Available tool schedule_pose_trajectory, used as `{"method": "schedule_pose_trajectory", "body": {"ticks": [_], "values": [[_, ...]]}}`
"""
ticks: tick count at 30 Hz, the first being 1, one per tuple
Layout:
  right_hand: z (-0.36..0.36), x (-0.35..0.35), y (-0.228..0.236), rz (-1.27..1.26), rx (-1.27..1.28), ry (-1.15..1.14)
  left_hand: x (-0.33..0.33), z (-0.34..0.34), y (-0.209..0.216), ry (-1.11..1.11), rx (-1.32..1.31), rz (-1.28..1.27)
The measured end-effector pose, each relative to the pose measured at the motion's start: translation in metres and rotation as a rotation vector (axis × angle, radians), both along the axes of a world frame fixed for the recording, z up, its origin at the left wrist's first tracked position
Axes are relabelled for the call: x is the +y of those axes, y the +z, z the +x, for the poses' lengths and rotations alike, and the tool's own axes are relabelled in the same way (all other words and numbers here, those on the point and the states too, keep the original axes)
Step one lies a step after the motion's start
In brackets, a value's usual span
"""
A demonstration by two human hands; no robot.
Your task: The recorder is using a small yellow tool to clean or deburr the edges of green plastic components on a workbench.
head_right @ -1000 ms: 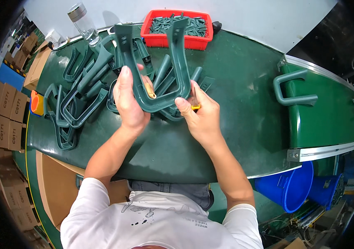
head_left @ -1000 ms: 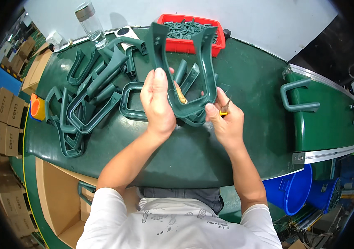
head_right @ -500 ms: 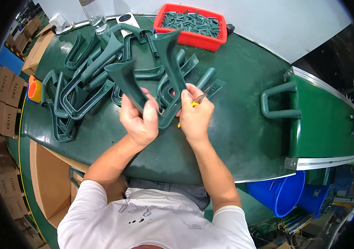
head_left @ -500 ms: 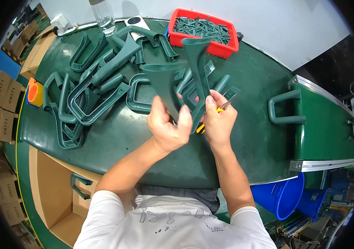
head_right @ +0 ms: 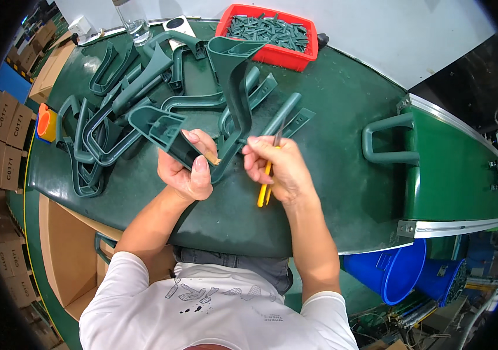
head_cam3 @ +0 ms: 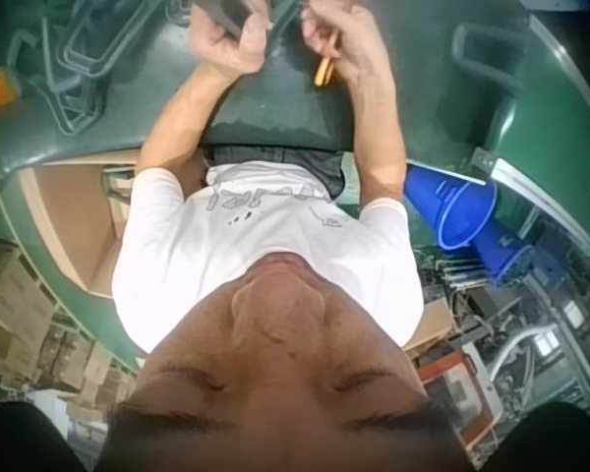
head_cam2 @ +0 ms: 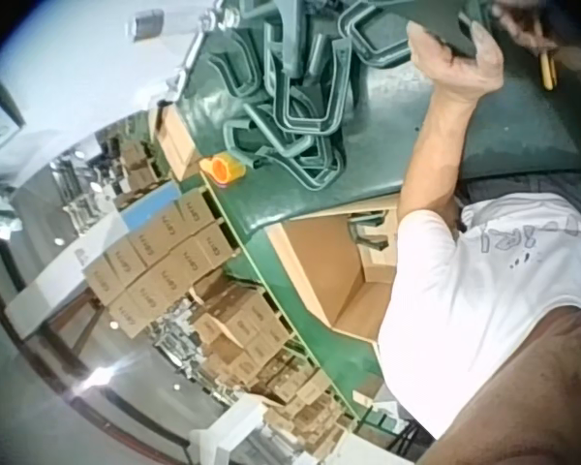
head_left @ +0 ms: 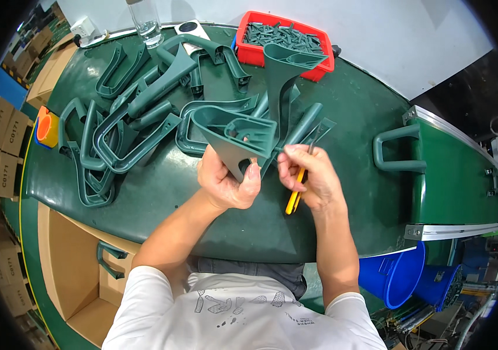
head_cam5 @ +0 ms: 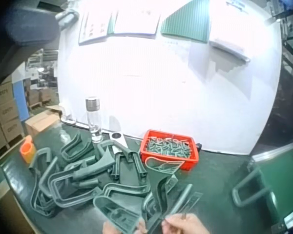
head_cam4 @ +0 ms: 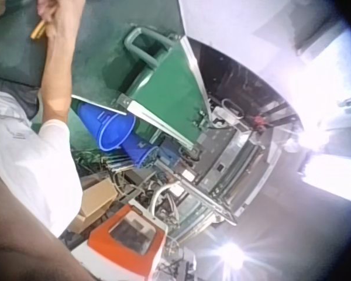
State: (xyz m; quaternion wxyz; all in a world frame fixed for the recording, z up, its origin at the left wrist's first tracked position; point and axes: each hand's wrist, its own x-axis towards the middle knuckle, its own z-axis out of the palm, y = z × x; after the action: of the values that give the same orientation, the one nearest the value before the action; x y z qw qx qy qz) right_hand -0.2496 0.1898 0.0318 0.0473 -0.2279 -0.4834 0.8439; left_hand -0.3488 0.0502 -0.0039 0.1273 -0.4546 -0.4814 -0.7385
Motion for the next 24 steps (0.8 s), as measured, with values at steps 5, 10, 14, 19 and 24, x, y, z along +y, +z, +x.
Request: {"method": "schedule_pose_trajectory", "body": {"ticks": [5,10,14,19,24], "values": [[0.012,-0.04,-0.01,-0.027,-0.058,0.018,0.007,-0.002,-0.001,0.1,-0.028,0.021],[0.033,-0.055,0.029,1.143,0.619,-0.505,0.004,-0.026,0.012,-0.008,-0.33,0.193],[0.0,-0.002,0.079,1.061,0.76,-0.783,0.009,-0.025,0.019,-0.218,-0.519,0.196],[-0.036,0.04,0.054,1.31,0.189,-0.425,0.007,-0.026,0.016,-0.371,-0.66,0.199],[-0.015,-0.006,0.011,1.135,-0.045,-0.225,0.01,-0.023,0.011,-0.538,-0.535,0.173]]}}
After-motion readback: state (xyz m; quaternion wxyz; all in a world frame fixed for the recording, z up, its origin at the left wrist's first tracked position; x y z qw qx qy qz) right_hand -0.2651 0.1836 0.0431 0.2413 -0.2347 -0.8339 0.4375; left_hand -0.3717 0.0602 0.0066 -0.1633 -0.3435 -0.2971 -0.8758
